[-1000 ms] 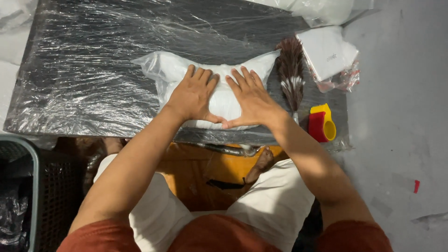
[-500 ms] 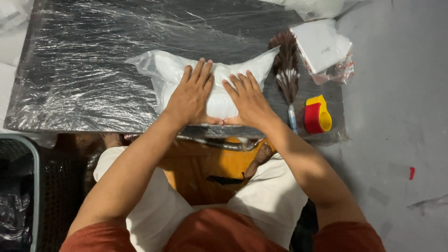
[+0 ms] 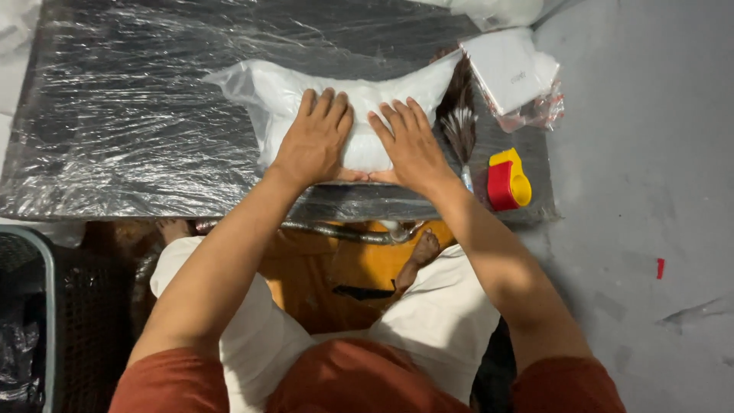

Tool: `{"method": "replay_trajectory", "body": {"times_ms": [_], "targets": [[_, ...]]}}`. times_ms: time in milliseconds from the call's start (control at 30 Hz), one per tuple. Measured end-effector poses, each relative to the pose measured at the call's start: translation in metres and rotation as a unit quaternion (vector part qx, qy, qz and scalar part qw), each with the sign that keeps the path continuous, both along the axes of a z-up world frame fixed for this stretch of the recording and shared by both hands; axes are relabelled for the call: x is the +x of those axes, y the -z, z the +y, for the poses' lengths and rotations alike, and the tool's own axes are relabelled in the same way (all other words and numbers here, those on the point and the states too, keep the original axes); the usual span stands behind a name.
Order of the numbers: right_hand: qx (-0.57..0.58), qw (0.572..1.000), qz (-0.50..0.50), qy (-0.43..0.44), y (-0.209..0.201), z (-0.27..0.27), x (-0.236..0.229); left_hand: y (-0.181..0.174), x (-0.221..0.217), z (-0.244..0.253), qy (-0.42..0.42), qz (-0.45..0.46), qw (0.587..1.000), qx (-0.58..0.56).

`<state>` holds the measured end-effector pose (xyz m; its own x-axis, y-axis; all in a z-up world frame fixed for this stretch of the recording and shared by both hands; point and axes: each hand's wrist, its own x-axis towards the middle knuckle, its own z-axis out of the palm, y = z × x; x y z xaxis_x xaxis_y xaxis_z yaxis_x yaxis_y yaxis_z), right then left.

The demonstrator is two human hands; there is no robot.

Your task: The person places a white item inside a plastic bag on a table, uses a vacuum hose to remove air, and seals the bag with tape. The person then folds the sealed package and places it into a black bag.

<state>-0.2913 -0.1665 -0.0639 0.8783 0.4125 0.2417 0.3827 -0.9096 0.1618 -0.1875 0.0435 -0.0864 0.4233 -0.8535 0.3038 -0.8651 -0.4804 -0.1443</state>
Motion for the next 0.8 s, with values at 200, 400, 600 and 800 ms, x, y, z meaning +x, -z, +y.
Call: {"method": "replay_trajectory", "body": {"times_ms": [200,400,600,800], "targets": [[0.004,1.0,-0.02,0.014,0.03,0.004,-0.02,-0.012,-0.031,0.008,-0.001,0.007,1.0,0.011],[0.033,0.998,-0.043,0.022,0.039,0.007,-0.028,0.004,-0.032,0.005,-0.008,0.016,0.999,0.042],[0.039,0.996,-0.063,0.041,0.048,0.014,-0.041,0.001,-0.042,0.013,0.018,0.043,0.999,0.003],[0.051,0.994,-0.081,0.043,0.045,0.017,-0.04,-0.001,-0.043,0.014,0.031,0.048,0.998,-0.008]]}}
